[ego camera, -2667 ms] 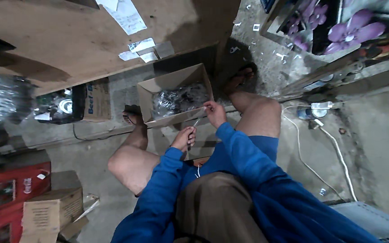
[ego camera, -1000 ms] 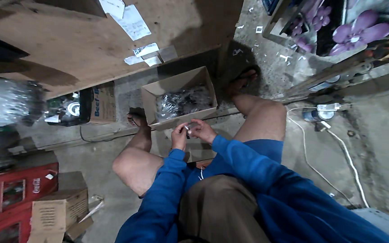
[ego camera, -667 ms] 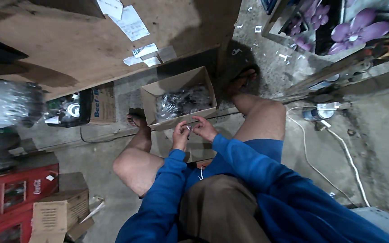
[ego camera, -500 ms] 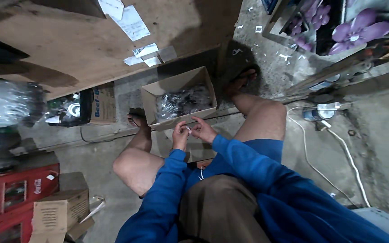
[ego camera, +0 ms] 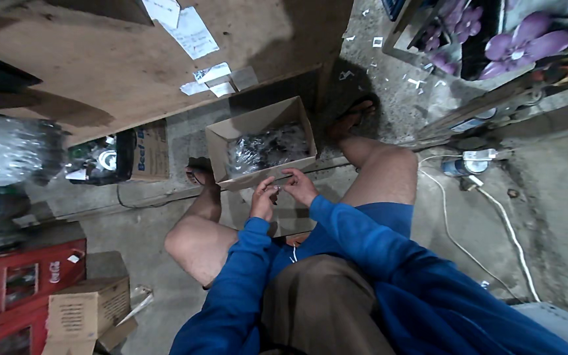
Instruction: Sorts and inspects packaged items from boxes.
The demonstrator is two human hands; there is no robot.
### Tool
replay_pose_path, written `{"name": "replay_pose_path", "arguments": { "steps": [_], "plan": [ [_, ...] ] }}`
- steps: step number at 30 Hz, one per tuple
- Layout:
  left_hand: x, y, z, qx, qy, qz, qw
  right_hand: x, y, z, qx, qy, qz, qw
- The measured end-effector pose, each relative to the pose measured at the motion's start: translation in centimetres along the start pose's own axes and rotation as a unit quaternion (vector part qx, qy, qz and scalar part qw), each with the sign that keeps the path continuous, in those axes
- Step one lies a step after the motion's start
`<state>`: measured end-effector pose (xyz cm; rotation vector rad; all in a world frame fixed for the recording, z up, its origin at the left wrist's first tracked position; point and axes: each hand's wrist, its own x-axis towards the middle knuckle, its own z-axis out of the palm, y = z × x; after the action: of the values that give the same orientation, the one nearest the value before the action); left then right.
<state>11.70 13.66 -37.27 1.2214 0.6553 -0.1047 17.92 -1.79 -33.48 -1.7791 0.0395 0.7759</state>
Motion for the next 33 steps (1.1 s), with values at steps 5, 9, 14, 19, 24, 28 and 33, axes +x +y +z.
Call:
{"name": "replay_pose_path", "arguments": {
  "steps": [5,9,14,19,24,28,33],
  "plan": [
    [-0.2,0.3,0.2,-0.033,0.013,-0.035,0.999,0.4,0.6,0.0,-0.069,-0.029,0.001,0.997],
    [0.0,0.0,-0.1,-0.032,0.031,-0.038,0.998,0.4,0.9,0.5,-0.051,-0.071,-0.042,0.995],
    [0.1,-0.1,-0.1,-0.029,0.018,-0.038,0.999,0.1,0.7,0.4,-0.086,-0.025,-0.072,0.993],
    [-0.1,0.0,0.4,0.009,-0.006,-0.057,0.998,-0.1,0.3,0.1,-0.116,0.010,-0.084,0.990],
    [-0.3,-0.2,0.7,0.048,-0.014,-0.065,0.997,-0.4,0.0,0.2,-0.126,0.023,-0.079,0.989],
    [-0.5,0.0,0.9,0.043,-0.018,-0.080,0.996,-0.4,0.0,0.2,-0.121,0.030,-0.075,0.989],
    [-0.7,0.3,1.2,0.041,-0.026,-0.090,0.995,-0.7,-0.4,0.1,-0.123,0.057,-0.088,0.987]
  ]
}}
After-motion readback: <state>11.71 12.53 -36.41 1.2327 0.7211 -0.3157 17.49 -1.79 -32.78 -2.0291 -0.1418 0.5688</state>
